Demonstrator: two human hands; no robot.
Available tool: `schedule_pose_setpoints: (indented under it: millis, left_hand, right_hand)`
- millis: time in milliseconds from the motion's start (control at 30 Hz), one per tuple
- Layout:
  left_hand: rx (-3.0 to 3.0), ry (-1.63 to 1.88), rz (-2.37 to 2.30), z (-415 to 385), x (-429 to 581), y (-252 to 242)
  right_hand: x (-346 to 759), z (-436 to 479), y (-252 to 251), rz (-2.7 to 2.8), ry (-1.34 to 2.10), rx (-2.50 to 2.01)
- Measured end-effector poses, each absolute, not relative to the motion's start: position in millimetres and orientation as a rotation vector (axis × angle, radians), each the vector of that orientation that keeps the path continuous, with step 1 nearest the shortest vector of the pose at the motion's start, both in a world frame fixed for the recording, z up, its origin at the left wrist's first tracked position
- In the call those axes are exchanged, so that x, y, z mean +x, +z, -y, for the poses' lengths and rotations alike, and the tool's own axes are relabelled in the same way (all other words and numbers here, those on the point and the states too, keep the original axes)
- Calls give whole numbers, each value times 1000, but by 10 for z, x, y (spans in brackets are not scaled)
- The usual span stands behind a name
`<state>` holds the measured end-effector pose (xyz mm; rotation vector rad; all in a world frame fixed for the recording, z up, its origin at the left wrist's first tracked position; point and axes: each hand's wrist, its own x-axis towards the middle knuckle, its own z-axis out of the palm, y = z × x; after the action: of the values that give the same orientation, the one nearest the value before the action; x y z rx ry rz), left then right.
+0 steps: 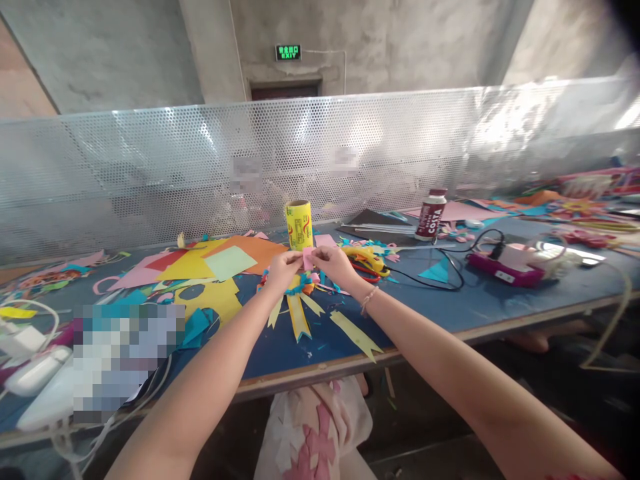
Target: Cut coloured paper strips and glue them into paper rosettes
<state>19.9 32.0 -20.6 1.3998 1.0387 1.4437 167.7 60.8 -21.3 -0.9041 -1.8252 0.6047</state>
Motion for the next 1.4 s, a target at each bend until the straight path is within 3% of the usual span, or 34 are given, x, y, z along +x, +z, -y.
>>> schedule_pose_setpoints:
  millis: [667,1400]
  left_hand:
    - [1440,1438,-1021,-341,188,-229]
    - [1528,1401,-1028,-333,198,-226]
  right_hand:
    - [1690,-639,-207,1821,628,-899]
    - [1689,-639,-221,1689,875,-681]
